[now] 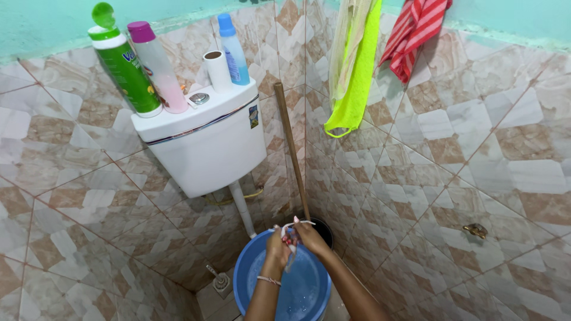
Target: The person washes a white mask in a bucket of water using a bar of soap, rubs the mask by hand, and then ties the straps of the mask.
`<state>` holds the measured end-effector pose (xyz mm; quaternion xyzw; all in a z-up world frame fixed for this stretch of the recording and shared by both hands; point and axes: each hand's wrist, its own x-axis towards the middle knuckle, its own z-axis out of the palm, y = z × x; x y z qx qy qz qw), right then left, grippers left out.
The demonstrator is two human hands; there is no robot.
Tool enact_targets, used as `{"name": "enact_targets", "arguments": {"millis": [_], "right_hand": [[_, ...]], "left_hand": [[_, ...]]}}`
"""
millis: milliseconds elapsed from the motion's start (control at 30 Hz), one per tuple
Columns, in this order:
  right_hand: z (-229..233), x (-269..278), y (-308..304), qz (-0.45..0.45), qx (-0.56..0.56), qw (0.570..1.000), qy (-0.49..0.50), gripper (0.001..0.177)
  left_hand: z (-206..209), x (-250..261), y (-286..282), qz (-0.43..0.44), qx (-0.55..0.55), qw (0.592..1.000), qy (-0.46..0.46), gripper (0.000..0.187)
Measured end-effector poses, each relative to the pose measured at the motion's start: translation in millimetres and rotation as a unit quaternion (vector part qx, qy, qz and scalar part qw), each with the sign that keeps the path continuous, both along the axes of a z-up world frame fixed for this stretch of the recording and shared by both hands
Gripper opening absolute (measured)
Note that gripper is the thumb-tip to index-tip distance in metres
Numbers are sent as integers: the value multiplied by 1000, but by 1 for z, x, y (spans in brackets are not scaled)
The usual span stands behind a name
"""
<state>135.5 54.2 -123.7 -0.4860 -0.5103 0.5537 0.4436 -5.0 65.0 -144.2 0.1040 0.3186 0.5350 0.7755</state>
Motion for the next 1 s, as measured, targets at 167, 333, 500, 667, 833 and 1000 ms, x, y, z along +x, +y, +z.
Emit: {"name": "enact_targets", "arguments": {"millis": [167, 333, 500, 667, 833, 1000], "right_hand": [[-17, -4, -29, -14, -180, 980, -80, 64], [-29, -17, -31, -2, -339, 931, 137, 58], [-46, -17, -8, -119, -450, 734, 494, 43], [-45, -23, -3, -107, -370, 857, 341, 23], [-6, -28, -16, 11, -162, 986, 32, 24], [46, -25, -34, 174, 13, 984, -48, 26]], "left_hand": [[-12, -18, 25, 56, -172, 976, -118, 24], [-17, -23, 14, 69, -186, 970, -140, 18], [-36, -35, -11, 35, -163, 970, -178, 18], [-56, -55, -35, 56, -213, 963, -156, 23], [-43, -38, -47, 113, -348, 921, -131, 35], [-38, -17, -42, -17, -356, 893, -274, 38]]}}
